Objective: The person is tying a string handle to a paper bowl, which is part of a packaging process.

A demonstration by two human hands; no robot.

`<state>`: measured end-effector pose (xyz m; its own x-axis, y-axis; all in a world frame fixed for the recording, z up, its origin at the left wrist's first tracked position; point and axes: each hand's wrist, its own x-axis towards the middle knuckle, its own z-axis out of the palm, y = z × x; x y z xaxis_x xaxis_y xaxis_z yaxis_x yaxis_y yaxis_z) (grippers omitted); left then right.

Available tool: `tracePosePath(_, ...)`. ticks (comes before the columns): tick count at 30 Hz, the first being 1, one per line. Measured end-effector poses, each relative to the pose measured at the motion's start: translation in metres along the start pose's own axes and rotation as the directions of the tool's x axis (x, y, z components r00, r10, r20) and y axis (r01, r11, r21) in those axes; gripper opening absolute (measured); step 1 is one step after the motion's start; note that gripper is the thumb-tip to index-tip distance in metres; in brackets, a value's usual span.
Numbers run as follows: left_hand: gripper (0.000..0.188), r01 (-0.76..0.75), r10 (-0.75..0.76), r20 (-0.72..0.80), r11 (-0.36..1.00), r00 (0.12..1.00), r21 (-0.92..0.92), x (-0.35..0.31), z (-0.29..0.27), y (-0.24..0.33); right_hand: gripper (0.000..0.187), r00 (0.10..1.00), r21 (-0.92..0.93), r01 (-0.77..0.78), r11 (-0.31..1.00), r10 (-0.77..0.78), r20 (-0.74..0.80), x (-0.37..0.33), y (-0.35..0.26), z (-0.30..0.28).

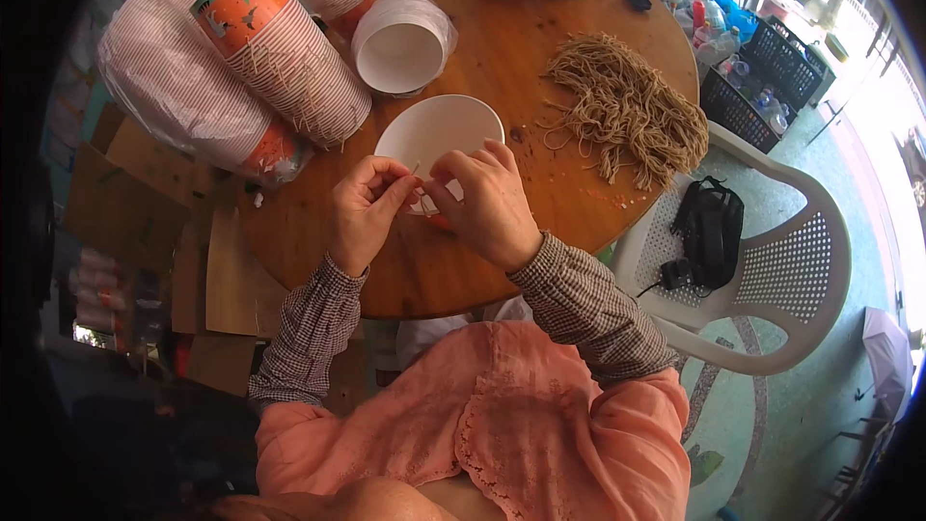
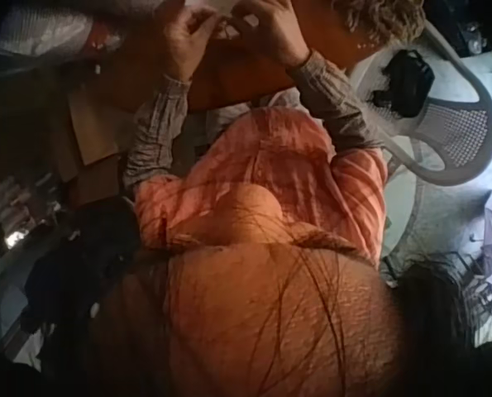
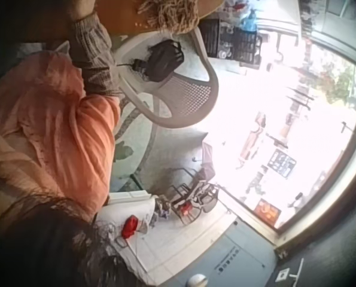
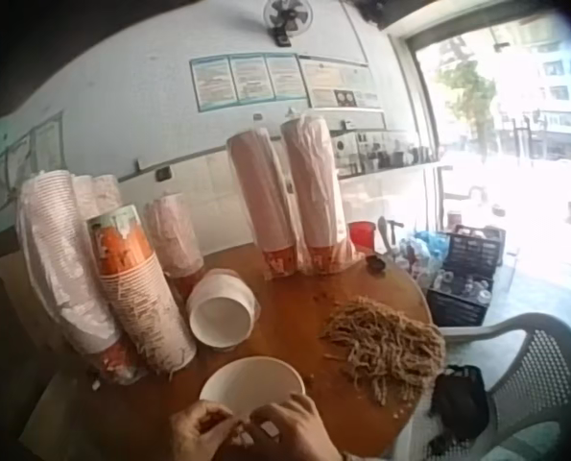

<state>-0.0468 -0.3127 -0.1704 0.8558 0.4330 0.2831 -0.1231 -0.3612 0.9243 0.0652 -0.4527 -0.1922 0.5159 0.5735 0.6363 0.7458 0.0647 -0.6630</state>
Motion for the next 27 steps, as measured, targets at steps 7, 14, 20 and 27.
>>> tracePosePath(7, 0.005, -0.051, 0.051, -0.032, 0.998, 0.998, 0.030, 0.000, 0.001, -0.003, 0.008, 0.998, -0.049, 0.032, 0.998, -0.029, 0.062, -0.004, 0.002, 0.003)
tracePosePath(14, 0.005, -0.071, 0.072, -0.051, 0.997, 0.996, 0.030, -0.001, 0.003, -0.003, 0.005, 0.998, -0.069, 0.041, 0.997, -0.038, 0.050, -0.002, -0.001, 0.005)
tracePosePath(20, 0.010, -0.234, 0.273, -0.052, 0.895, 0.961, 0.380, 0.000, 0.004, -0.002, 0.005, 0.996, -0.116, 0.091, 0.989, -0.087, 0.033, -0.003, -0.002, 0.003)
tracePosePath(27, 0.012, -0.401, 0.441, 0.066, 0.730, 0.895, 0.553, 0.001, 0.001, 0.003, 0.006, 0.991, -0.143, 0.130, 0.981, -0.128, 0.023, -0.001, -0.001, 0.000)
